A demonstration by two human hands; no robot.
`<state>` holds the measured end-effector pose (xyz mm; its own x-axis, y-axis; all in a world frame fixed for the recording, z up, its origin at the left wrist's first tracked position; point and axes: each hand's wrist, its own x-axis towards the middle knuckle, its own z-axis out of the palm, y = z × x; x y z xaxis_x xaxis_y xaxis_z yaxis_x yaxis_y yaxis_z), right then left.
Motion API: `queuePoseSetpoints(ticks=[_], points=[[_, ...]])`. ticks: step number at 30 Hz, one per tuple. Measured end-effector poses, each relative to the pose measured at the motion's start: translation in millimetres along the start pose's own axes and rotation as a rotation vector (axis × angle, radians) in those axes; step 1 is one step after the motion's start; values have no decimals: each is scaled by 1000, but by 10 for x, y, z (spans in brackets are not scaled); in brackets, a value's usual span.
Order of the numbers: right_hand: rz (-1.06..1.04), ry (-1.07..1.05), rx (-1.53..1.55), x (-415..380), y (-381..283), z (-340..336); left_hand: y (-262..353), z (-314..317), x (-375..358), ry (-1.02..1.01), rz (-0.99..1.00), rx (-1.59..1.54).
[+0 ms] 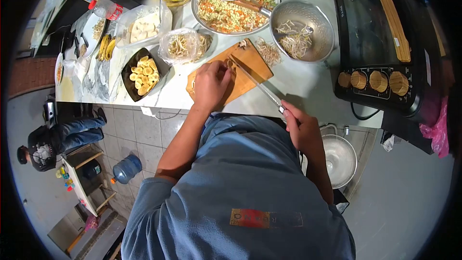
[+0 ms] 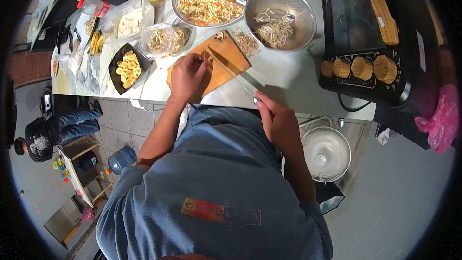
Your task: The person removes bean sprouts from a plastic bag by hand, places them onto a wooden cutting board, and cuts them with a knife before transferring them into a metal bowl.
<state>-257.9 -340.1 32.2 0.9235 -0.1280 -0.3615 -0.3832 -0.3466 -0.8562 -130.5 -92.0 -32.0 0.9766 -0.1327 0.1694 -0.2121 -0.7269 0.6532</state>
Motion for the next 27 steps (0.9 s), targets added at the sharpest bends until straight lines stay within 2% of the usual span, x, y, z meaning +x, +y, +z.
queuePoseSetpoints(ticks=[2, 5, 6, 7, 15, 22, 25, 27], points=[[49, -46, -38, -3, -38, -8, -12, -13, 12, 11, -23, 16], [-40, -23, -82, 25, -16, 44, -58, -55, 10, 13, 50, 108], [58, -51, -91, 26, -105, 40, -61, -63, 7, 8, 43, 100], [54, -51, -91, 31, -101, 52, -65, -71, -1, 12, 44, 101], [-88, 1, -176, 63, -75, 138, -45, -61, 7, 3, 42, 129], [23, -1, -213, -1, -213, 149, -21, -66, 11, -18, 32, 108], [3, 15, -256, -22, -248, 170, -27, -66, 25, -12, 57, 130], [-103, 66, -355, -32, -227, 204, -28, -73, 34, -29, 52, 141]])
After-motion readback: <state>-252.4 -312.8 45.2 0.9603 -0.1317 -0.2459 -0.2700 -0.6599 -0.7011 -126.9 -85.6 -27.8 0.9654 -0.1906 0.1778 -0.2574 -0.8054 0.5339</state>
